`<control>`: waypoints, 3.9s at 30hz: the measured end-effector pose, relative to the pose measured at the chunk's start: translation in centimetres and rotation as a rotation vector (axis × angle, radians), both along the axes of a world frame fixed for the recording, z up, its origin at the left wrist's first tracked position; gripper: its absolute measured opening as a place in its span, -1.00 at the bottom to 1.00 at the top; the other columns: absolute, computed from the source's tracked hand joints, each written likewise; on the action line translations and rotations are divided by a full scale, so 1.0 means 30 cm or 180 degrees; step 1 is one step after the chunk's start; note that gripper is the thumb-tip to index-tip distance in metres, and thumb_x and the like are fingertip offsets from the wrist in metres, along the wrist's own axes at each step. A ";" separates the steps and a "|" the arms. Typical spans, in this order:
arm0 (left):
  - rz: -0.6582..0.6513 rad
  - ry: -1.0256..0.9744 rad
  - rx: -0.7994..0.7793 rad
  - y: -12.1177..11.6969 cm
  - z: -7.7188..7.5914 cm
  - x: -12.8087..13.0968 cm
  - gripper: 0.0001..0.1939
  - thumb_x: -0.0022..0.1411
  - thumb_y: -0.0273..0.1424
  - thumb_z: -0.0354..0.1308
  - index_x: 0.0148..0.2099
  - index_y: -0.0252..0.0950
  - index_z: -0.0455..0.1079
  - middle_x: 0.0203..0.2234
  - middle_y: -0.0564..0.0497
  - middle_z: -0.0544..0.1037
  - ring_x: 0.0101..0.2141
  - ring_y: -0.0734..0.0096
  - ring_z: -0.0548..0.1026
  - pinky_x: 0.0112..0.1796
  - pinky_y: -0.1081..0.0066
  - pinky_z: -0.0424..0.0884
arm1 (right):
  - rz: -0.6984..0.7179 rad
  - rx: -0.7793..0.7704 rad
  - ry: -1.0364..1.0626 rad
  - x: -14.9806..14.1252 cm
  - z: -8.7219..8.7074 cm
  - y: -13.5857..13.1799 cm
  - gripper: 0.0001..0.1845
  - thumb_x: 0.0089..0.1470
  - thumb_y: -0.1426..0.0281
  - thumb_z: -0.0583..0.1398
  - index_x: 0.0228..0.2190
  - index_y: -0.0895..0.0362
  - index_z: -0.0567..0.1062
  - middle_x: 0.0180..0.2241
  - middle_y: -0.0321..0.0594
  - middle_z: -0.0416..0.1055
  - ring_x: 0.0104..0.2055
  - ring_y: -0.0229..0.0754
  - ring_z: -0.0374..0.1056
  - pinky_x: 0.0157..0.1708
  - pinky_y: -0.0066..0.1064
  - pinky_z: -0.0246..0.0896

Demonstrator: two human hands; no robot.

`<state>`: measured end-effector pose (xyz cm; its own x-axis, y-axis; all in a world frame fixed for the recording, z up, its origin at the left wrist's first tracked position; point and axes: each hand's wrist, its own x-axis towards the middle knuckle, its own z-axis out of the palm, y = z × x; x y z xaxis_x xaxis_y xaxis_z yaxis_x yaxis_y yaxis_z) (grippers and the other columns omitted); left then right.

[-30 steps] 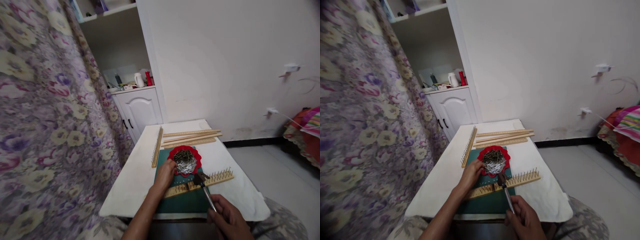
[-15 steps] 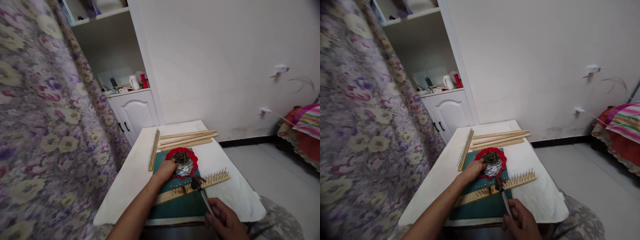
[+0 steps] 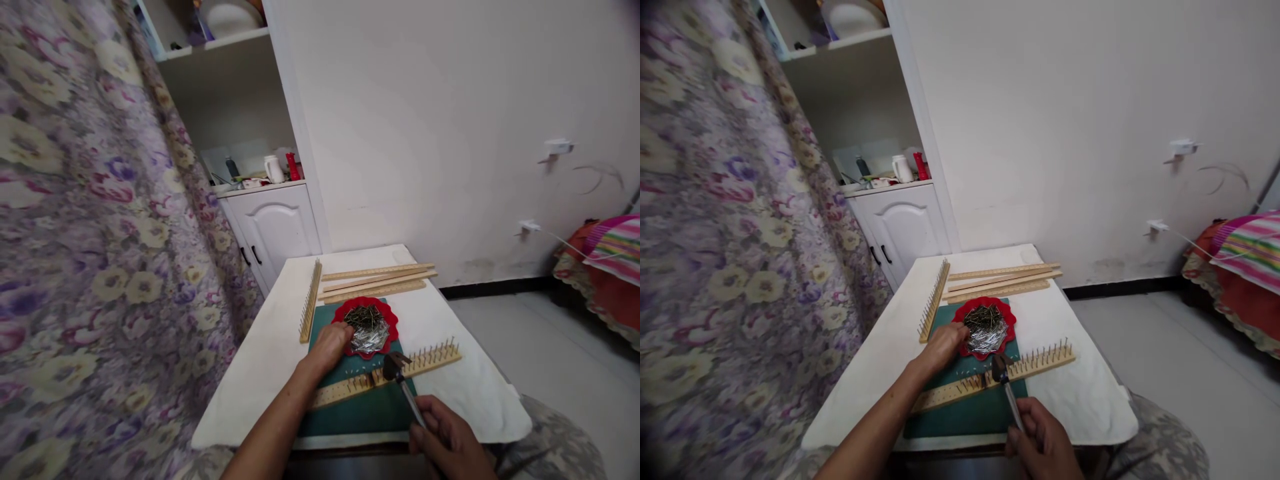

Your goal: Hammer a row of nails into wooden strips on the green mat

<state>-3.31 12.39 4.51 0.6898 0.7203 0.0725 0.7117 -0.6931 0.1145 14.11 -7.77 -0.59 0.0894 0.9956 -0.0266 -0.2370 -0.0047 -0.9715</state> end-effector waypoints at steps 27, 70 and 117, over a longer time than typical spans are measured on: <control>-0.0039 -0.2368 -0.0960 -0.461 0.010 0.039 -0.83 0.23 -0.49 0.05 -0.31 -0.26 0.47 -0.44 0.01 0.43 -0.38 0.42 0.40 -0.36 0.50 0.26 | -0.0345 0.0219 0.0162 -0.036 0.100 0.073 -0.68 -0.04 0.24 0.29 -0.26 0.10 0.37 -0.58 -0.47 0.29 -0.73 -0.46 0.05 -0.80 -0.66 0.00; 0.1389 -0.2223 0.0039 -0.381 -0.186 -0.116 -0.79 0.29 -0.40 -0.07 -0.35 -0.25 0.34 -0.43 0.04 0.41 -0.36 0.39 0.43 -0.33 0.46 0.29 | -0.0370 -0.0127 0.0046 -0.082 0.051 -0.005 -0.60 -0.08 0.12 0.27 -0.27 0.11 0.39 -0.64 -0.40 0.38 -0.79 -0.42 0.06 -0.81 -0.61 -0.06; 0.1519 -0.1839 0.0079 -0.352 -0.193 -0.109 -0.81 0.18 -0.49 -0.03 -0.47 -0.26 0.32 -0.54 0.08 0.39 -0.46 0.44 0.42 -0.46 0.51 0.21 | 0.0771 0.0200 -0.0805 -0.185 0.116 0.083 -0.84 -0.07 0.49 0.12 -0.35 0.12 0.42 -0.63 -0.41 0.41 -0.61 -0.26 0.31 -0.68 -0.56 0.13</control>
<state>-6.57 1.82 -1.28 0.1501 0.9251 0.3488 0.7669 -0.3315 0.5495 8.56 -5.29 2.89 -0.1535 0.9878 0.0282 0.0119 0.0304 -0.9995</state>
